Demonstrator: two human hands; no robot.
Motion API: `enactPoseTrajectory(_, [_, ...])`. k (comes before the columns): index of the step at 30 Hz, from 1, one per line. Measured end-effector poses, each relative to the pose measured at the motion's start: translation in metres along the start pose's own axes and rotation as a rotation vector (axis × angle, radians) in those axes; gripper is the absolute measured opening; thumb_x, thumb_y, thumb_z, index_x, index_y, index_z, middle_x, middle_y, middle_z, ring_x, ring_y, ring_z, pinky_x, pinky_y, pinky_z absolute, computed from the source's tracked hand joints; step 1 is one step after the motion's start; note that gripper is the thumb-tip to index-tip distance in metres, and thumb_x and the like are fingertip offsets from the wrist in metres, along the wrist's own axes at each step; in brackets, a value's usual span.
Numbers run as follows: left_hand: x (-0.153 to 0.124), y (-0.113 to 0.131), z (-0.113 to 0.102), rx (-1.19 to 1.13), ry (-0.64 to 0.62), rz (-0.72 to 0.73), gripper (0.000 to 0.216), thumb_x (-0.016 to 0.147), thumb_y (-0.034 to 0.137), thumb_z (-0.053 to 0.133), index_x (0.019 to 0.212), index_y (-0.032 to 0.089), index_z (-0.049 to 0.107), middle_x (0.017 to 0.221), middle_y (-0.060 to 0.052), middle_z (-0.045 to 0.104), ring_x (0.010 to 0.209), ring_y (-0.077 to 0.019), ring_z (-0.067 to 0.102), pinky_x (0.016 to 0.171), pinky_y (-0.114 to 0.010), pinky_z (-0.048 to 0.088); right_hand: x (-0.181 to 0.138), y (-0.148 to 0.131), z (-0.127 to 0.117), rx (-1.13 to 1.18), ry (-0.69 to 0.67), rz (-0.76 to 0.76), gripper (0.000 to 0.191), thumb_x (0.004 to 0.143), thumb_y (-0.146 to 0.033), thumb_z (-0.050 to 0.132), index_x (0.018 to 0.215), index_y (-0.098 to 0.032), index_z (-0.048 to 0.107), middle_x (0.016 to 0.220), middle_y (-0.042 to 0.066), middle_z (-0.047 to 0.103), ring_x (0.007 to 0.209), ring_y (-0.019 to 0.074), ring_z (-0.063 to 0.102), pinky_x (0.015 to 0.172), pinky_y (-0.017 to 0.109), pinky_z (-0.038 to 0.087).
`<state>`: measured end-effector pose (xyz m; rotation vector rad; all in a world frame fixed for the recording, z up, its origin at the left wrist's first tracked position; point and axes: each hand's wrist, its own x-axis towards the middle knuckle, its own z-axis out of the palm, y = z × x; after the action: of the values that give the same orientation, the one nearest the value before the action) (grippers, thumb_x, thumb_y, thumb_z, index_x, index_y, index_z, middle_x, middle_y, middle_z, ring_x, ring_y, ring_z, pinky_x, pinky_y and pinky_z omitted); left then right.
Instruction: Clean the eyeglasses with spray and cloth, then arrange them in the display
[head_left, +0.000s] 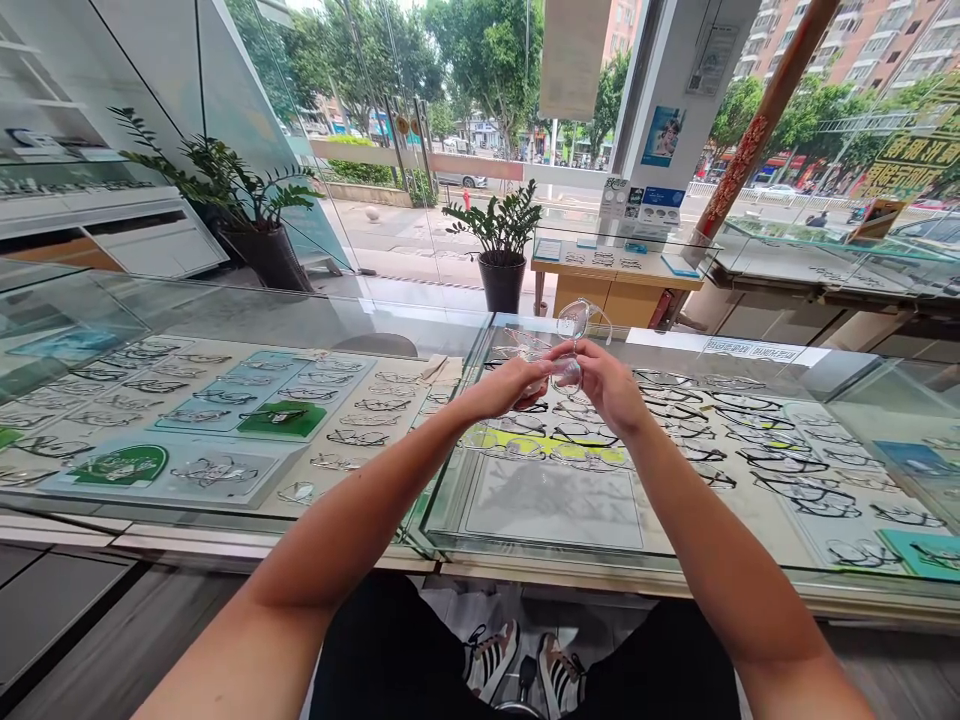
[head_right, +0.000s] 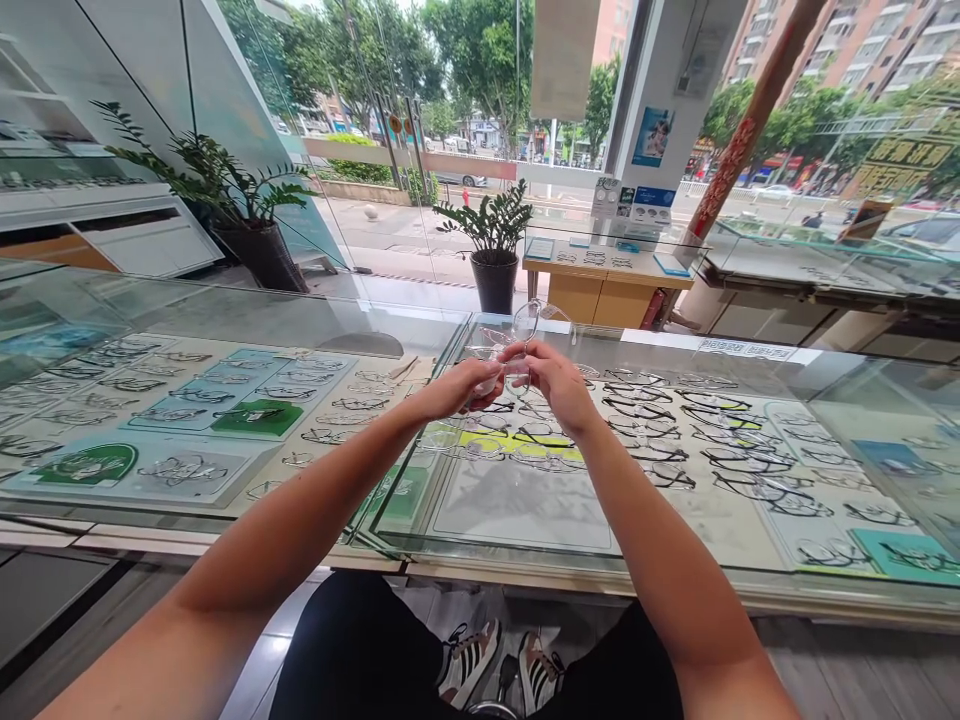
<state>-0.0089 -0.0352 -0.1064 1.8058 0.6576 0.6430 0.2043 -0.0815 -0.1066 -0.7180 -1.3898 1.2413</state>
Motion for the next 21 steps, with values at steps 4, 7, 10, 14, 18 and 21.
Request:
enactPoseTrajectory(4, [0.003,-0.004,-0.006,-0.132,0.078,-0.056,0.073,0.094,0.093,0.058,0.074,0.023,0.058,0.058,0.001,0.048,0.045,-0.0117,0.04,0.04,-0.024,0.027,-0.001,-0.003,0.0,0.022,-0.008,0.0,0.03,0.096,-0.049,0.07,0.114,-0.026,0.078,0.124,0.008,0.082,0.11,0.0265,0.077,0.096,0.042,0.061])
enactPoseTrajectory(7, [0.009,-0.011,-0.031,-0.235,0.281,0.005,0.075,0.091,0.097,0.06,0.078,0.024,0.058,0.064,0.001,0.052,0.052,-0.0135,0.05,0.048,-0.026,0.046,-0.001,-0.006,-0.001,0.061,0.007,0.011,0.03,0.095,-0.049,0.071,0.113,-0.026,0.077,0.124,0.008,0.082,0.114,0.0292,0.079,0.098,0.045,0.062])
enactPoseTrajectory(10, [0.014,-0.025,-0.073,-0.244,0.682,0.06,0.049,0.099,0.07,0.069,0.088,0.024,0.057,0.078,0.001,0.06,0.067,-0.0152,0.06,0.067,-0.03,0.059,0.0,-0.007,-0.002,0.071,0.023,0.01,0.03,0.095,-0.049,0.07,0.114,-0.026,0.075,0.126,0.009,0.083,0.117,0.0311,0.08,0.099,0.047,0.063])
enactPoseTrajectory(14, [0.005,-0.052,-0.134,0.066,1.254,-0.184,0.019,0.1,0.02,0.069,0.106,0.026,0.052,0.096,0.0,0.064,0.091,-0.0189,0.066,0.094,-0.035,0.056,0.0,-0.005,-0.005,0.047,0.028,-0.001,0.03,0.096,-0.05,0.071,0.113,-0.026,0.076,0.126,0.01,0.083,0.119,0.0322,0.079,0.102,0.049,0.063])
enactPoseTrajectory(18, [-0.015,-0.077,-0.169,0.201,1.456,-0.389,0.033,0.105,0.004,0.06,0.123,0.023,0.04,0.12,-0.004,0.066,0.121,-0.023,0.064,0.122,-0.05,0.04,0.0,-0.002,-0.008,0.06,0.016,0.001,0.028,0.097,-0.047,0.07,0.114,-0.026,0.077,0.126,0.009,0.083,0.117,0.0311,0.078,0.1,0.048,0.063])
enactPoseTrajectory(21, [-0.027,-0.093,-0.178,0.235,1.468,-0.449,0.033,0.109,0.004,0.059,0.125,0.021,0.037,0.126,-0.009,0.066,0.13,-0.0262,0.062,0.122,-0.053,0.038,0.0,-0.002,-0.008,0.069,0.014,0.009,0.026,0.097,-0.045,0.069,0.113,-0.026,0.078,0.125,0.009,0.083,0.117,0.0307,0.079,0.098,0.046,0.063])
